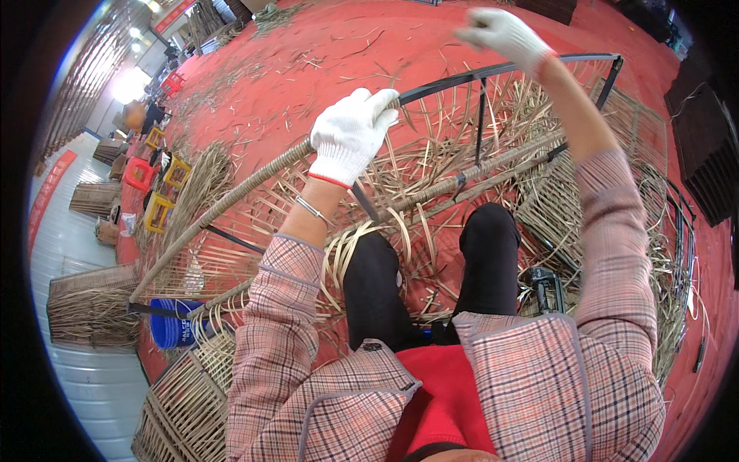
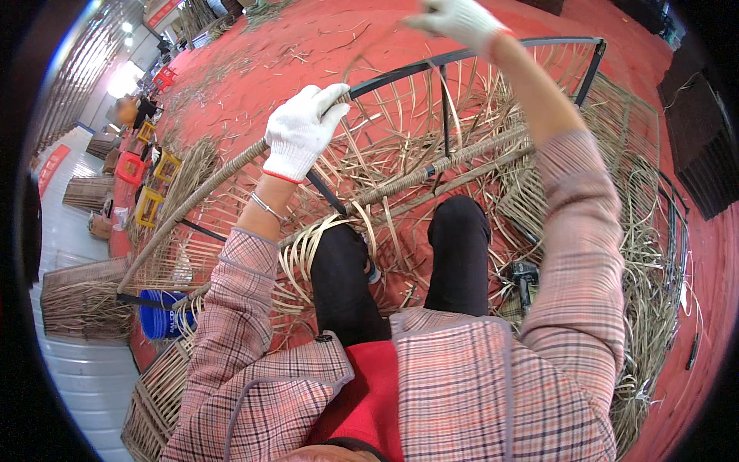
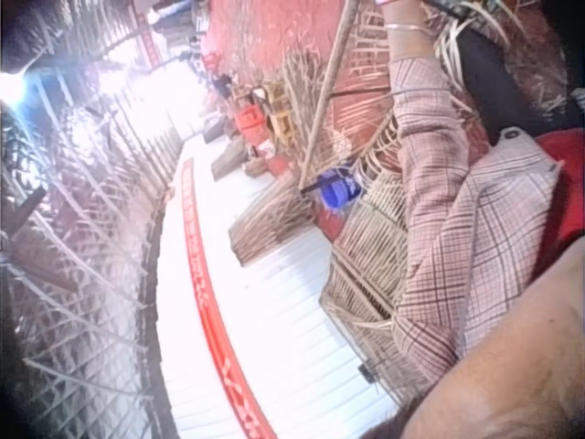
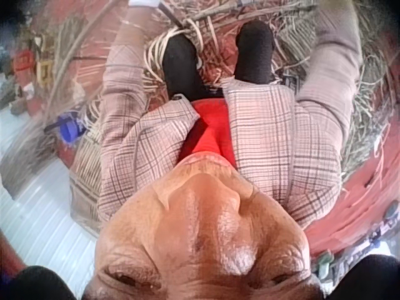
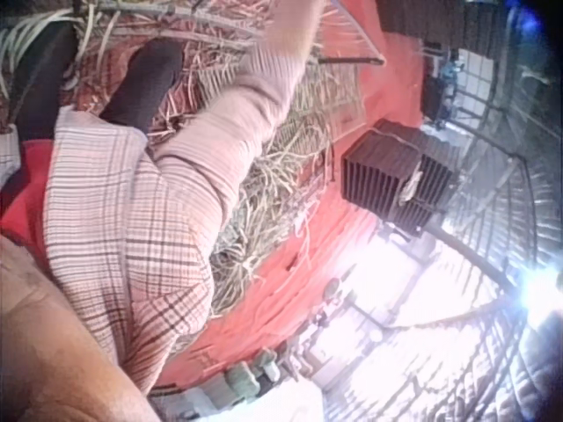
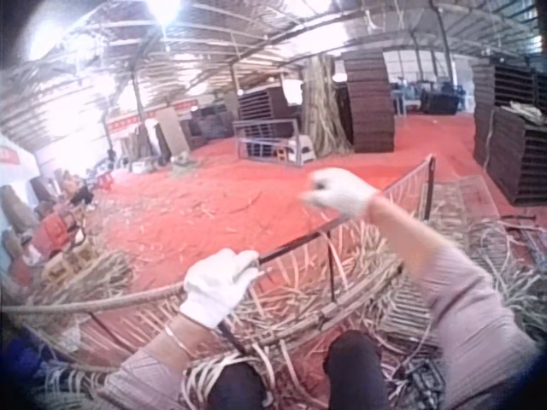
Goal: The person weaves dried palm leaves around a metal chair frame, securing them with a staple gun. They repeatedly wrap the leaves around the frame and fasten them in place.
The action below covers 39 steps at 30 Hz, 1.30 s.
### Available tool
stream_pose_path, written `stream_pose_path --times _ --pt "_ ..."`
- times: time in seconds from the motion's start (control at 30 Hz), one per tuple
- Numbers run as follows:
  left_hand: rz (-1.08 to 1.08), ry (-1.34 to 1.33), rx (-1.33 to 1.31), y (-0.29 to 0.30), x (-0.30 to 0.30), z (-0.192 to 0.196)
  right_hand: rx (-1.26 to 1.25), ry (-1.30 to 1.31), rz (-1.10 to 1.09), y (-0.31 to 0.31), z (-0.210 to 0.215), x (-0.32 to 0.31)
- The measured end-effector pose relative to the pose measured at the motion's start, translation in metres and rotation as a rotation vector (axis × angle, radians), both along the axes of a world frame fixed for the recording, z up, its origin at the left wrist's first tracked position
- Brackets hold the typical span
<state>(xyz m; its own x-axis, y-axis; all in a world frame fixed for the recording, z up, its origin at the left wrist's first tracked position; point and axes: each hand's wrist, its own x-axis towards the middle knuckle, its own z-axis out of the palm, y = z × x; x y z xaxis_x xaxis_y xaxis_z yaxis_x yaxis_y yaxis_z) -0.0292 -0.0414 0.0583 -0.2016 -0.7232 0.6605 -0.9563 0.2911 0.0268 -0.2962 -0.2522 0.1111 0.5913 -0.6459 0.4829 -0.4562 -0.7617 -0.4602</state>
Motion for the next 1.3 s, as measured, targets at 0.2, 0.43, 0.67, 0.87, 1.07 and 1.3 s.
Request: stream_pose_path --times 0.2,0.43,0.67,0.87,1.07,1.3 --pt "0.021 -0.114 0.09 -0.005 0.004 0.002 0.088 -0.114 -0.771 0.074 -0.072 -0.286" --pt "0.006 -0.135 0.23 -0.004 0.002 0.007 -0.157 0.301 -1.136 0.108 -0.114 -0.482" --pt "-0.007 -0.127 0.23 -0.011 0.008 0.006 -0.025 0.544 -1.362 0.177 -0.079 -0.436" --pt "-0.109 -0.033 0.363 -0.018 0.015 0.015 0.163 -0.223 -0.115 0.222 -0.085 -0.138" --pt "-0.153 0.341 0.807 -0.022 0.015 0.029 0.202 -0.424 -0.041 0.184 -0.147 0.084" --pt "-0.179 0.326 0.823 -0.022 0.011 0.034 0.576 -0.75 -0.111 0.165 -0.159 0.115"
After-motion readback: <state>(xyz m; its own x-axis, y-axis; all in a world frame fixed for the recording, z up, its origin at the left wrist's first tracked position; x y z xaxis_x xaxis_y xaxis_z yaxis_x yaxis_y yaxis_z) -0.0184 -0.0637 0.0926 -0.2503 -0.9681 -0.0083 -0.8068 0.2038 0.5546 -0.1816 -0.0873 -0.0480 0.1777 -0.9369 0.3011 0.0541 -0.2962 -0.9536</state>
